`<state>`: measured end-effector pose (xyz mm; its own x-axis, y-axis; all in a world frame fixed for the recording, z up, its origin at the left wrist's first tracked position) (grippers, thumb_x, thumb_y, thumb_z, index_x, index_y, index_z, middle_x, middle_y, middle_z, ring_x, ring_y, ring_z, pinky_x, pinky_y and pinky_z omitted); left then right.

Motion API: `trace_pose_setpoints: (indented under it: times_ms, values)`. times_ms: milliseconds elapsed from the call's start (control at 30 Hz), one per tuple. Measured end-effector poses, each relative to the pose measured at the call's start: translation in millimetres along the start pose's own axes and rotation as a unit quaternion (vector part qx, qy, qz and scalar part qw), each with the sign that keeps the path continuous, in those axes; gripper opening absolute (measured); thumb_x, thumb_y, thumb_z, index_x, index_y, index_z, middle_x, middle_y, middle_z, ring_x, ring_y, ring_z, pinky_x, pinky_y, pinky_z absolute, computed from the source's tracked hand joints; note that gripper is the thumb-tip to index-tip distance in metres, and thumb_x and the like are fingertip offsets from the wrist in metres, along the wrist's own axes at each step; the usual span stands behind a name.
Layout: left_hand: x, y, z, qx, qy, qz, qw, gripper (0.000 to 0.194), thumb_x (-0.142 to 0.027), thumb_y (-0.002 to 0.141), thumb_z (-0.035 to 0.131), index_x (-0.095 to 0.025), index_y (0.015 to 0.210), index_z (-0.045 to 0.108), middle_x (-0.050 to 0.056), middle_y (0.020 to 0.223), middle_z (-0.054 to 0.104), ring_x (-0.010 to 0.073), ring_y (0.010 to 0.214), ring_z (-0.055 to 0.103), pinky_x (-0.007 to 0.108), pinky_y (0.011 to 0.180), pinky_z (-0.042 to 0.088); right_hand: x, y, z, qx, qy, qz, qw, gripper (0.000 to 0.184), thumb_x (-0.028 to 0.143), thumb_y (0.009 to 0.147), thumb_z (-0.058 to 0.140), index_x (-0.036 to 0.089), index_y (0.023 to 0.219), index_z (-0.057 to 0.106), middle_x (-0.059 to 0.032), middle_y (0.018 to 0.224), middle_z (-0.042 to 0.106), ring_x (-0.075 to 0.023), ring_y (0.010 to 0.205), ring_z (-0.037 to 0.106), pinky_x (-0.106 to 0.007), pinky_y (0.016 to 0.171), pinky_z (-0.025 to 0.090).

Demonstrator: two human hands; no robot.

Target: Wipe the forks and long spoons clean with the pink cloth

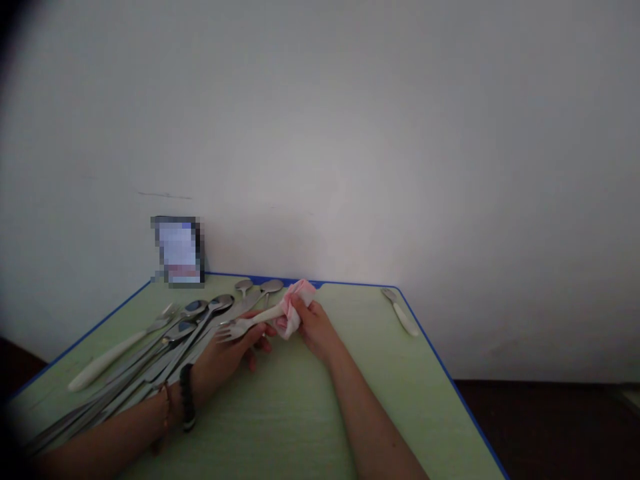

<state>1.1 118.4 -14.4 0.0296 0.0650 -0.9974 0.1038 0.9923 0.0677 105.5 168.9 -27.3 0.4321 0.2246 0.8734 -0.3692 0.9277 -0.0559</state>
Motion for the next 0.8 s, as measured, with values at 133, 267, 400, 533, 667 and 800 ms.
trace_pose_setpoints:
  times_ms: [133,267,400,533,667,800]
  values:
    - [2.0,-0.4,-5.7,-0.034,-0.012,-0.001,0.999,0.041,-0.047,0.076,0.054,-0.017,0.104,0.049,-0.003,0.067,0.056,0.0139,0.051,0.058,0.019,0.031,0.042,-2.7,-0.9,2.5,0.010,-0.021,0.008,1.000,0.032,0.043,0.067,0.068,0.013,0.069,0.059,0.0015,0.057,0.058,-0.0087,0.051,0.049,-0.023,0.054,0.041]
    - [0.5,-1.1,-8.5,-0.039,-0.010,0.007,0.999,0.043,-0.049,0.078,0.053,-0.016,0.105,0.048,-0.006,0.055,0.053,0.0108,0.041,0.051,0.017,0.031,0.039,-4.1,-0.3,3.1,0.021,-0.024,0.009,0.999,0.031,0.043,0.067,0.068,0.013,0.068,0.058,0.0020,0.056,0.057,-0.0088,0.052,0.049,-0.022,0.053,0.041]
    - [-6.3,-3.5,-18.8,-0.072,-0.005,0.026,0.997,0.039,-0.049,0.080,0.052,-0.013,0.095,0.054,-0.006,0.053,0.050,0.0068,0.036,0.043,0.016,0.032,0.034,-1.0,0.4,2.9,0.014,-0.001,-0.003,1.000,0.027,0.040,0.068,0.068,0.014,0.072,0.060,0.0005,0.060,0.061,-0.0099,0.053,0.052,-0.023,0.055,0.042]
    - [-10.6,-4.7,-19.8,-0.082,-0.036,0.032,0.995,0.042,-0.053,0.079,0.050,-0.013,0.089,0.055,-0.004,0.056,0.051,0.0082,0.040,0.046,0.017,0.033,0.036,7.6,1.5,-1.5,-0.009,0.104,-0.022,0.994,0.025,0.038,0.072,0.064,0.017,0.085,0.062,-0.0025,0.079,0.068,-0.0147,0.074,0.061,-0.029,0.073,0.047]
    - [-2.1,-3.9,-12.0,-0.070,-0.063,-0.014,0.995,0.041,-0.057,0.079,0.047,-0.016,0.077,0.052,-0.002,0.061,0.056,0.0116,0.046,0.053,0.020,0.036,0.041,13.9,2.0,-1.8,0.006,0.208,-0.026,0.978,0.021,0.033,0.075,0.055,0.022,0.091,0.062,0.0000,0.089,0.069,-0.0166,0.084,0.061,-0.033,0.079,0.047]
    - [4.1,-6.0,3.9,-0.009,-0.088,-0.045,0.995,0.041,-0.059,0.081,0.041,-0.018,0.080,0.048,-0.001,0.056,0.059,0.0136,0.044,0.056,0.021,0.039,0.043,9.9,3.1,-1.3,0.016,0.195,-0.009,0.981,0.024,0.028,0.070,0.053,0.018,0.089,0.063,-0.0025,0.085,0.069,-0.0196,0.087,0.061,-0.034,0.079,0.047]
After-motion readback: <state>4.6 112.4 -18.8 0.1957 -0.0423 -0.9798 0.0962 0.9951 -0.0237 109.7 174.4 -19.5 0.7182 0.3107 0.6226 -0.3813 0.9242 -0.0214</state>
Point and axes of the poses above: each hand's wrist, its own y-axis towards the middle knuckle, its own z-axis out of the palm, x = y × z, the point moved 10 cm from there along y, towards the middle knuckle
